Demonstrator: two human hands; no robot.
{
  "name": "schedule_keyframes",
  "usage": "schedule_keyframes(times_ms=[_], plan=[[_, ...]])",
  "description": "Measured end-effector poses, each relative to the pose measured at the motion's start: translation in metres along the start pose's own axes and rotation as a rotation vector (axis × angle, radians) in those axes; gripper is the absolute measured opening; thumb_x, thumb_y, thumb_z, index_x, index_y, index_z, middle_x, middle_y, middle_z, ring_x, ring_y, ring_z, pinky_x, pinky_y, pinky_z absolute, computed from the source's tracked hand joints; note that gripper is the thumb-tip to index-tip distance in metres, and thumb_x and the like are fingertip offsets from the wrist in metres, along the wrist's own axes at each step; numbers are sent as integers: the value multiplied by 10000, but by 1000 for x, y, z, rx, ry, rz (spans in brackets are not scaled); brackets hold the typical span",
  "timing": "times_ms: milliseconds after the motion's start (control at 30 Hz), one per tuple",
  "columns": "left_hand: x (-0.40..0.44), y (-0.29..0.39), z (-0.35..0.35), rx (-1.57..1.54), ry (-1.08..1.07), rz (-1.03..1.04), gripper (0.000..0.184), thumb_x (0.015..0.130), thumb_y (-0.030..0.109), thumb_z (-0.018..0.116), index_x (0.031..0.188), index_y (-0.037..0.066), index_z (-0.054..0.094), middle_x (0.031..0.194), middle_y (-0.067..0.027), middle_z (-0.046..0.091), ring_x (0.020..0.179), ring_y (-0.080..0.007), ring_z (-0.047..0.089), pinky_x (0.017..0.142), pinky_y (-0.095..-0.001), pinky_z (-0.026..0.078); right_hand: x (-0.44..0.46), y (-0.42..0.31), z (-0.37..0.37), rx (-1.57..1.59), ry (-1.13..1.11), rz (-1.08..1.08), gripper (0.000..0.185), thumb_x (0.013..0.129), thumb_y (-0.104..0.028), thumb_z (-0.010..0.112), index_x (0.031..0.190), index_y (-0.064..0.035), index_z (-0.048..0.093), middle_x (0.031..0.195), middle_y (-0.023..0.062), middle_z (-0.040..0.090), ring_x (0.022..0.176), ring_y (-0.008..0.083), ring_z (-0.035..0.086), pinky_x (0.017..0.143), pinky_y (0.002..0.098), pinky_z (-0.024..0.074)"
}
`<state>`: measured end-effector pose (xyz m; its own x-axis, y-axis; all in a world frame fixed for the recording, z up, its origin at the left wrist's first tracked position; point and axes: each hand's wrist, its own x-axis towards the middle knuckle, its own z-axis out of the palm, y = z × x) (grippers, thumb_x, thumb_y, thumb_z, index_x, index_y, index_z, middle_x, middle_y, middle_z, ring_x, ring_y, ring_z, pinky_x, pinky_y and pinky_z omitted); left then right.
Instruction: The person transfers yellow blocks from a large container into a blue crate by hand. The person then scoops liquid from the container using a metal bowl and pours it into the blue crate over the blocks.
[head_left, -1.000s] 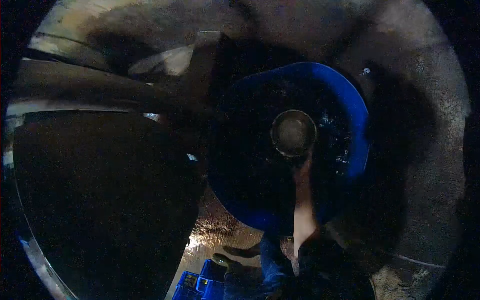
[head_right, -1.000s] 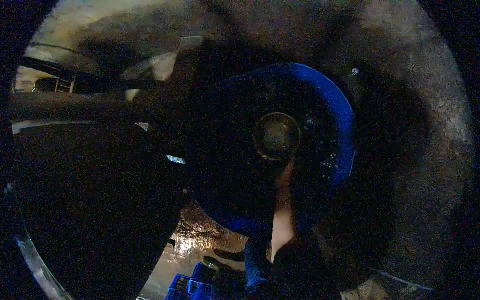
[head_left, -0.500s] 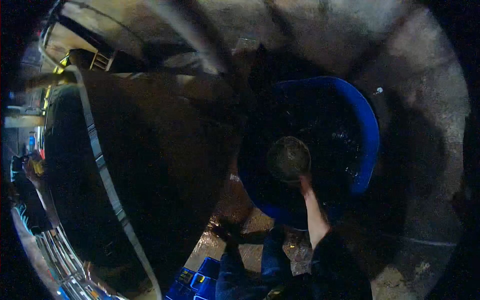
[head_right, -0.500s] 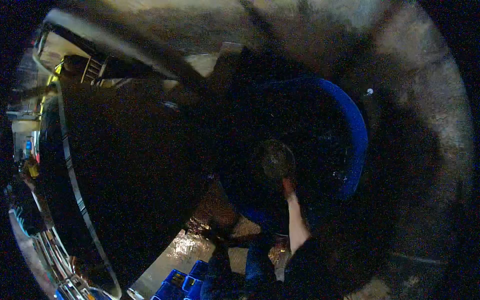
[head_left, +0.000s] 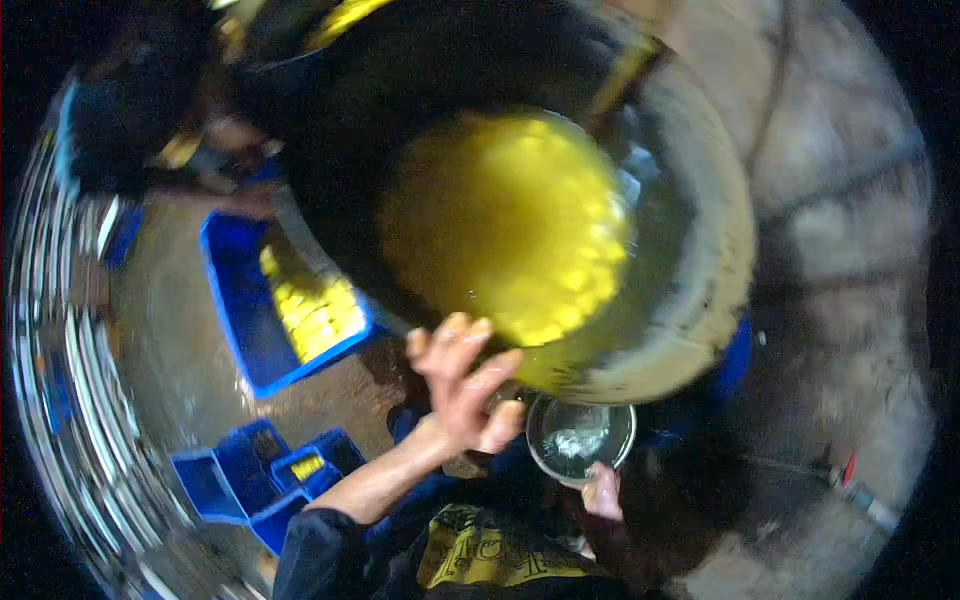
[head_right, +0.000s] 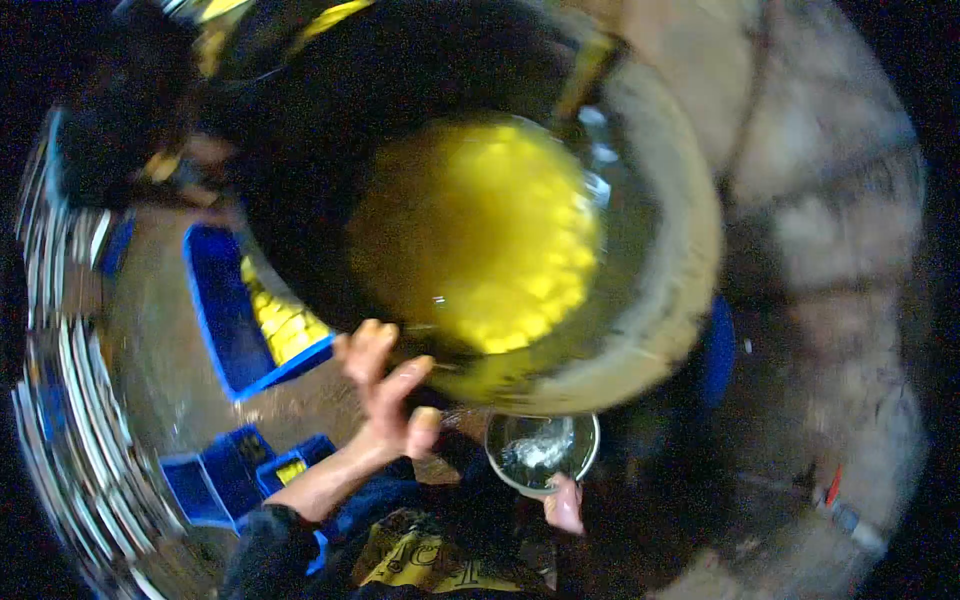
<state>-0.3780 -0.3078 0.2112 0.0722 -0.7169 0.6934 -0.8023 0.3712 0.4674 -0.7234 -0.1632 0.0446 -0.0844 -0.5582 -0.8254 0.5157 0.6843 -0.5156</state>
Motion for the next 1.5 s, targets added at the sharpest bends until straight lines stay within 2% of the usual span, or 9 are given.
schedule_keyframes(times_ms=[400, 467, 567, 633, 667, 867, 933, 1067, 1500], plan=[[-178, -329, -115, 92, 95, -934, 453, 824, 177, 517, 1230, -3, 433, 1300, -234, 407, 1219, -404, 367, 1044, -453, 278, -23, 123, 307, -262, -444, 155, 423, 794, -110, 541, 1202, -48, 450, 1139, 119, 526, 1012, 309, 528, 890, 457, 444], [-218, -386, -105, 177, 36, -1011, 511, 800, 191, 524, 1250, -24, 413, 1339, -252, 370, 1234, -416, 349, 1043, -470, 275, -1, 117, 341, -1242, -946, -766, 324, 729, -24, 535, 1050, -37, 496, 956, 75, 561, 863, 221, 545, 750, 381, 455], [-246, -438, -94, 275, -22, -990, 544, 823, 239, 520, 1282, -21, 385, 1382, -255, 317, 1274, -415, 302, 1050, -493, 249, 34, 127, 435, -1232, -1067, -1349, 192, 765, -44, 531, 956, -37, 507, 883, 53, 530, 829, 168, 525, 732, 316, 433], [-255, -463, -88, 381, -114, -1047, 562, 861, 299, 515, 1327, 22, 368, 1429, -208, 273, 1289, -407, 288, 1051, -500, 244, 38, 144, 500, -613, -655, 0, 318, 708, 2, 495, 1019, 66, 520, 965, 97, 554, 862, 200, 558, 739, 358, 481], [-263, -474, -86, 424, -164, -1044, 595, 874, 338, 509, 1367, 56, 333, 1458, -171, 241, 1309, -388, 266, 1062, -503, 224, 61, 142, 511, -831, -762, 69, 433, 706, 22, 469, 1136, 76, 461, 981, 120, 562, 831, 212, 585, 697, 353, 525], [-295, -518, -79, 394, -223, -1045, 595, 919, 357, 432, 1425, 110, 242, 1506, -96, 151, 1385, -326, 112, 1105, -477, 162, 119, 200, 572, -1134, -522, -246, 634, 661, 71, 480, 1285, 56, 365, 1147, 150, 533, 941, 230, 587, 755, 328, 531], [-287, -517, -79, 742, -809, -939, 582, 921, 326, 423, 1436, 138, 227, 1513, -79, 136, 1394, -321, 68, 1113, -466, 155, 118, 213, 586, -1199, -586, -501, 832, 652, 40, 523, 1411, 23, 181, 1333, 226, 395, 1174, 293, 451, 972, 319, 383], [-287, -522, -84, 446, -322, -902, 516, 881, 318, 466, 1365, 157, 388, 1482, -105, 228, 1377, -340, 127, 1100, -442, 200, 88, 233, 609, -1474, -493, -905, 907, 601, -6, 642, 1407, -13, 227, 1291, 240, 383, 1186, 361, 378, 1034, 375, 313], [-259, -472, -88, 608, -625, -1076, 761, 802, 403, 586, 1407, 71, 268, 1489, -214, 107, 1372, -407, 80, 1059, -589, 167, -45, 94, 477, -1341, -633, -1530, 1014, 633, -318, 809, 1364, -2, 182, 1324, 259, 329, 1207, 391, 362, 1000, 456, 330]])
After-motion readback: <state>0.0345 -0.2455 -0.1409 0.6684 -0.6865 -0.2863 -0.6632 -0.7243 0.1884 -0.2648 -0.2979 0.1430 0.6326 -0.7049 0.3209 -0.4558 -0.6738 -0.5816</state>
